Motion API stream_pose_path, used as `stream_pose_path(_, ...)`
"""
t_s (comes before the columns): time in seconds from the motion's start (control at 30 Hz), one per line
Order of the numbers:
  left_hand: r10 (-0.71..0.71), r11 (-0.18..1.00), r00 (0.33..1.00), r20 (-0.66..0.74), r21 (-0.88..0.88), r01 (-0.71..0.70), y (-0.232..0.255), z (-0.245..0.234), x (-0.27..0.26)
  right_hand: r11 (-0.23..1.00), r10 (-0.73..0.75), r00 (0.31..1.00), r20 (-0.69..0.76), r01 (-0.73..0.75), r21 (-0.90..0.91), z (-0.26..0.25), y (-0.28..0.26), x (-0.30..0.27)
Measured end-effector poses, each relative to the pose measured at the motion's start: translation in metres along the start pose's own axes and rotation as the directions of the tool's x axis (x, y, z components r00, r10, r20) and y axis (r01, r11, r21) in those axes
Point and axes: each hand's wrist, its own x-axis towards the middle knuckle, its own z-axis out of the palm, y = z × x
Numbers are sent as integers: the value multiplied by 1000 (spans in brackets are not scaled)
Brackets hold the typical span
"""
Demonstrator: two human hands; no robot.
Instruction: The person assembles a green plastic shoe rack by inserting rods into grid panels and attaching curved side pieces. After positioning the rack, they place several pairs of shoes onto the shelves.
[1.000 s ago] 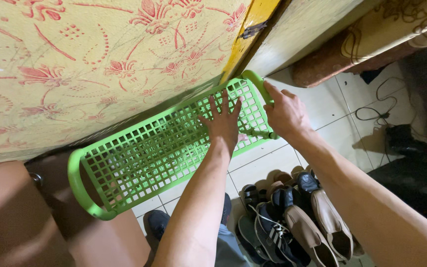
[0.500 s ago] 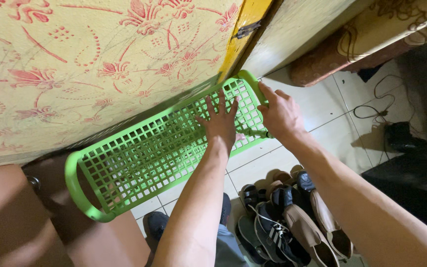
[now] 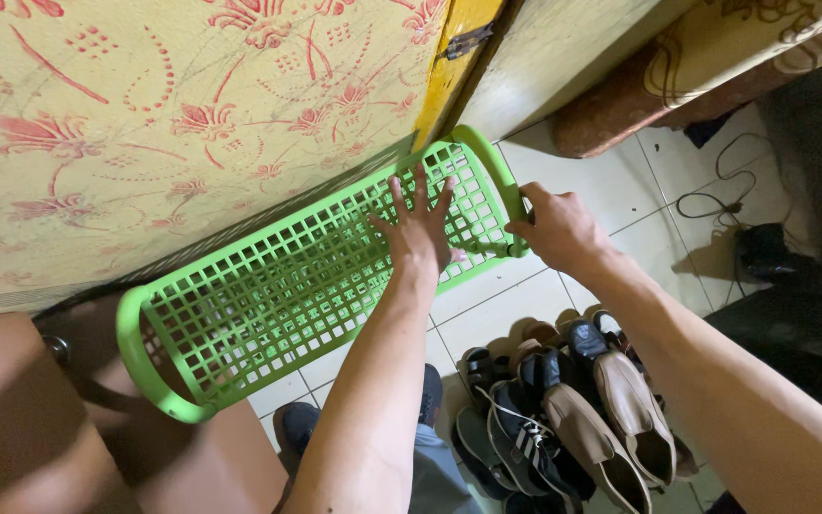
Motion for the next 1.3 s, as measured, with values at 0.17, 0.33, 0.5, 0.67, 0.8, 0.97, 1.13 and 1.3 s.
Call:
stream_pose_path(0.17, -2, 1000, 1000, -3, -3, 2, 0, 5, 1, 999, -35, 998, -60, 34, -2, 10, 9, 0)
stream_pose_path(0.33, -2, 1000, 1000, -11, 7, 2, -1, 10, 5, 1000, -3, 999, -51, 4, 19, 10, 5, -5)
stream_pose_path(0.5, -10, 1000, 999, -54, 27, 11, -5, 28, 16, 1000, 9, 1000, -27, -9, 14, 8, -1, -6)
stream_pose_path(0.67, -7, 997, 997, -76, 81, 13, -2, 31, 19, 997, 68, 997, 43, -70, 37, 14, -4, -6)
stream_pose_path(0.8, -5, 999, 1000, 20, 37, 4, 1, 5, 3, 1000, 26, 1000, 13, -26, 18, 17, 1, -2)
stream_pose_path(0.97, -16, 998, 964, -267, -55, 1, 3, 2, 28, 999, 17, 999, 40, -16, -41, 24, 7, 7)
stream_pose_path(1.13, 17, 991, 925, -379, 132, 36, -6, 8, 58, 998, 9, 999, 53, -5, -66, 25, 10, 12)
stream_pose_path(1.3, -4, 1000, 979, -204, 28, 10, -7, 9, 67, 991, -71, 993, 97, 81, -103, 24, 13, 19)
